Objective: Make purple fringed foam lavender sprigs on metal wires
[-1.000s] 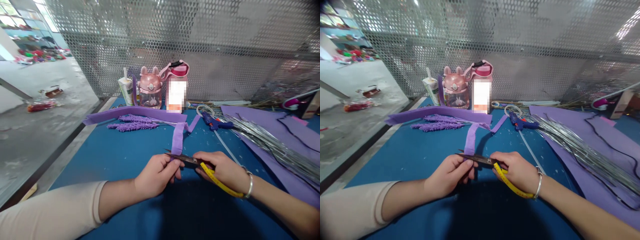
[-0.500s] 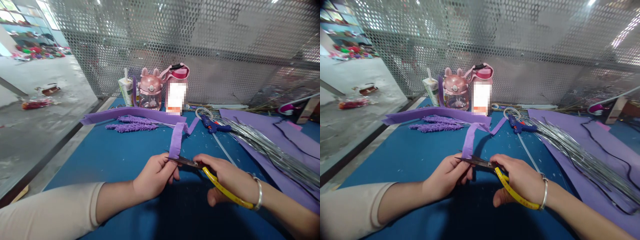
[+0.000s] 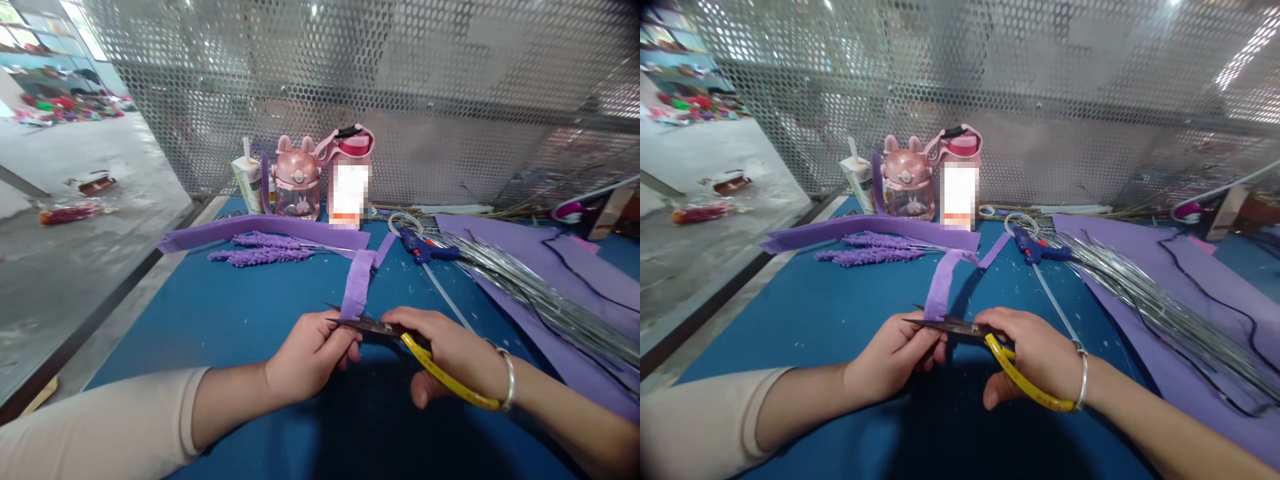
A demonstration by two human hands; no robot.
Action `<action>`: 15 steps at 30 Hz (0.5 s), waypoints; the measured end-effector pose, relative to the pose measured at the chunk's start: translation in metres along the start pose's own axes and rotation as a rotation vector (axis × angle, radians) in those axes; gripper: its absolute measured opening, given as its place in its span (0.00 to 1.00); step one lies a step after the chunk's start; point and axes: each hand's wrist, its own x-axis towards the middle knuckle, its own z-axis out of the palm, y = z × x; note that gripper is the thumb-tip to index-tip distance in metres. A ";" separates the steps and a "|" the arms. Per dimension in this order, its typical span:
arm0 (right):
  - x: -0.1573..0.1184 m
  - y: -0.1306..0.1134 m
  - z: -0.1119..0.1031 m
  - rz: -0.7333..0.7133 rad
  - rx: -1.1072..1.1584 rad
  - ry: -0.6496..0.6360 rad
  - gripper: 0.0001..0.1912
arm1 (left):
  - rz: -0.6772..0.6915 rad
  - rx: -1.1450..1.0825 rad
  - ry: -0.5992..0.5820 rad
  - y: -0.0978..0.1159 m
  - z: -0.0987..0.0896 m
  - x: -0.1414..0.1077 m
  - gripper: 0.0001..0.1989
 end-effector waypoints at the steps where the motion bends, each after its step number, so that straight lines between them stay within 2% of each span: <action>1: 0.001 -0.001 0.000 0.000 0.002 0.002 0.32 | 0.002 0.000 -0.005 0.000 0.000 0.000 0.14; 7: 0.003 -0.001 0.000 0.018 -0.028 0.000 0.23 | -0.018 0.007 -0.015 0.001 0.000 0.000 0.15; 15: 0.000 0.006 0.006 0.034 -0.027 0.004 0.16 | -0.052 -0.002 -0.017 0.001 0.001 0.000 0.17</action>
